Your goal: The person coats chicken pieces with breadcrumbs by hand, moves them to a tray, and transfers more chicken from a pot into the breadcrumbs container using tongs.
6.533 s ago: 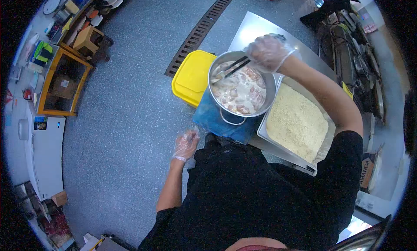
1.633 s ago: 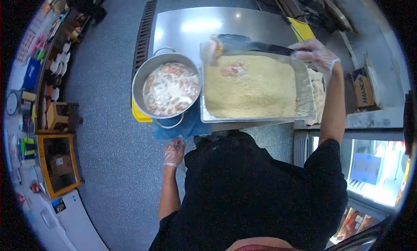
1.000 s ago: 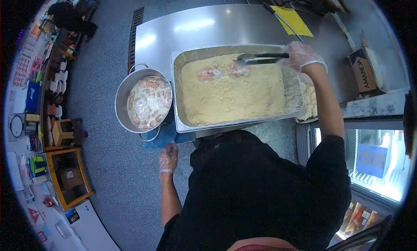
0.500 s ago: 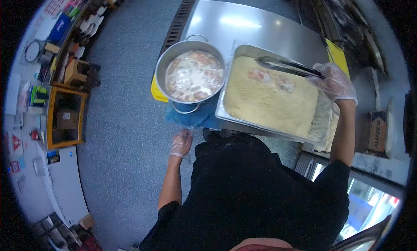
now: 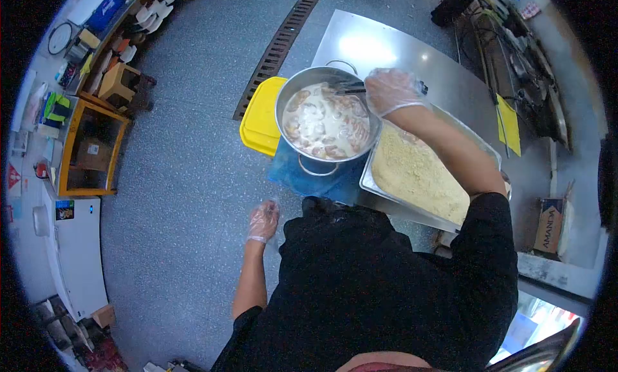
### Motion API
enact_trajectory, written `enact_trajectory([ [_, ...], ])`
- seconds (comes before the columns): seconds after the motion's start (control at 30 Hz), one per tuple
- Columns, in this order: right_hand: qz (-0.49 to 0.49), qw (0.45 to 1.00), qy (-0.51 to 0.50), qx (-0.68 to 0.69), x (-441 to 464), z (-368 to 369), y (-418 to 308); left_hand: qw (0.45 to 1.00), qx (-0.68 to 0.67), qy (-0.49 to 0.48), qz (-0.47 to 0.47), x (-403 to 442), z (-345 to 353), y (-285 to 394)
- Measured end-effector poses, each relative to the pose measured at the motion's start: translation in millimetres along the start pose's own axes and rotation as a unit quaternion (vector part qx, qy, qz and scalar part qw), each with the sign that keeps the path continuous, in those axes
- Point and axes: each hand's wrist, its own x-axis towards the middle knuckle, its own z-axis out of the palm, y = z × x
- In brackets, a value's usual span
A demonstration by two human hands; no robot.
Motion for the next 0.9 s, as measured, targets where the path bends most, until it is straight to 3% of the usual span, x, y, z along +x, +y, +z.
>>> enact_trajectory([
  [0.1, 0.042, 0.998, -0.038, 0.007, 6.2, -7.3, 7.3, 1.0, -0.013, -0.001, -0.019, 5.1, 3.3, -7.1],
  [0.17, 0.03, 0.999, 0.018, -0.004, -0.6, -10.5, 23.4, 1.0, -0.012, 0.003, -0.02, 9.2, 8.9, -12.4],
  [0.2, 0.084, 0.993, -0.078, 0.008, -1.7, -32.8, 21.9, 1.0, -0.01, 0.004, 0.007, 11.3, 9.8, -13.3],
  [0.37, 0.088, 0.994, -0.06, 0.026, -34.0, -31.3, 58.6, 1.0, 0.017, -0.015, 0.008, 21.0, 15.9, -14.8],
  [0.43, 0.08, 0.995, -0.039, 0.046, -45.3, -17.1, 83.8, 0.999, 0.007, -0.01, 0.052, 24.2, 13.3, -8.8],
  [0.67, 0.013, 0.973, -0.014, 0.232, -77.6, -42.8, 119.1, 0.998, 0.034, -0.024, 0.049, 34.6, 4.3, 1.4],
  [0.77, 0.08, 0.935, -0.042, 0.342, -89.0, -62.9, 106.3, 0.998, 0.032, -0.02, 0.056, 39.0, 4.6, 2.9],
  [0.9, 0.044, 0.971, 0.005, 0.233, -88.2, -30.8, 104.8, 0.996, 0.041, -0.027, 0.072, 41.8, 9.3, 1.1],
])
